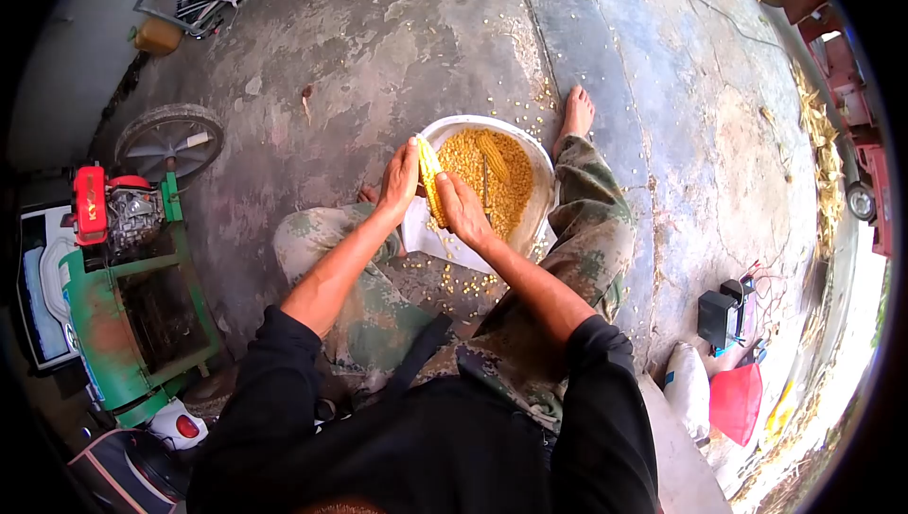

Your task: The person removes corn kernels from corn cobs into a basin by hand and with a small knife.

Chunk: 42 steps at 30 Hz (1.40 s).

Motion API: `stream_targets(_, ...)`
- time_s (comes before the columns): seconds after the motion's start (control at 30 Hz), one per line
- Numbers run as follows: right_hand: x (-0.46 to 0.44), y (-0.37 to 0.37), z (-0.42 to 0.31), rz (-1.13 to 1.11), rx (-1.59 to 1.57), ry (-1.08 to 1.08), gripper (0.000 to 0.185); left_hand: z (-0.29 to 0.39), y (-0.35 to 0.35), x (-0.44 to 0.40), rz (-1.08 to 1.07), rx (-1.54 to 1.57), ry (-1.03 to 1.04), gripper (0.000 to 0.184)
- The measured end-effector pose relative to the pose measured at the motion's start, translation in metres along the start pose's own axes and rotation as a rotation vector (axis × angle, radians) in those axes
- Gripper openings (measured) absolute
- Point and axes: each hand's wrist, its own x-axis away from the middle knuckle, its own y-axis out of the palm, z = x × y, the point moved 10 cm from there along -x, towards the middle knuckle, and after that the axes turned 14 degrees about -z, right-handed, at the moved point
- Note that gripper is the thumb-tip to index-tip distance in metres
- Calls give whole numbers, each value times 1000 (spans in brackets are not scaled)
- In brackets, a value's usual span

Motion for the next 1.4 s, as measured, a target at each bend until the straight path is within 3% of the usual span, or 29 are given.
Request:
stream_targets(0.03, 5, -3, 1, 25, 34, 20, 48, -2, 4, 1, 14, 18, -19, 61)
stream_targets(0.1, 0, 7, -26, 152, 199, -170, 47, -1, -23, 2, 64, -4, -67, 58)
stream_targets(0.23, 4, -3, 7, 82, 116, -30, 45, 4, 0, 2, 40, 10, -28, 54)
stream_targets(0.43, 5, -1, 7, 146, 207, -146, 55, 21, 4, 3, 25, -79, -6, 59)
stream_targets(0.6, -2, -3, 14, 84, 164, -101, 56, 4, 9, -11, 14, -108, 35, 57)
stream_targets(0.93, 5, -7, 14, 100, 96, 5, 59, 7, 4, -5, 95, -258, 129, 31)
stream_targets(1.07, 11, -13, -5, 139, 73, -63, 57, 6, 2, -6, 84, -150, 73, 35)
stream_targets(1.13, 5, -17, 2, 121, 54, -89, 57, 4, 9, -12, 14, 66, 166, 44)
stream_targets(1.27, 3, -20, 15, 153, 64, -70, 59, 12, 13, -9, 10, 212, 130, 60)
stream_targets(1.4, 0, -13, 15, 41, 101, 5, 59, 0, 12, -11, -31, 109, -5, 57)
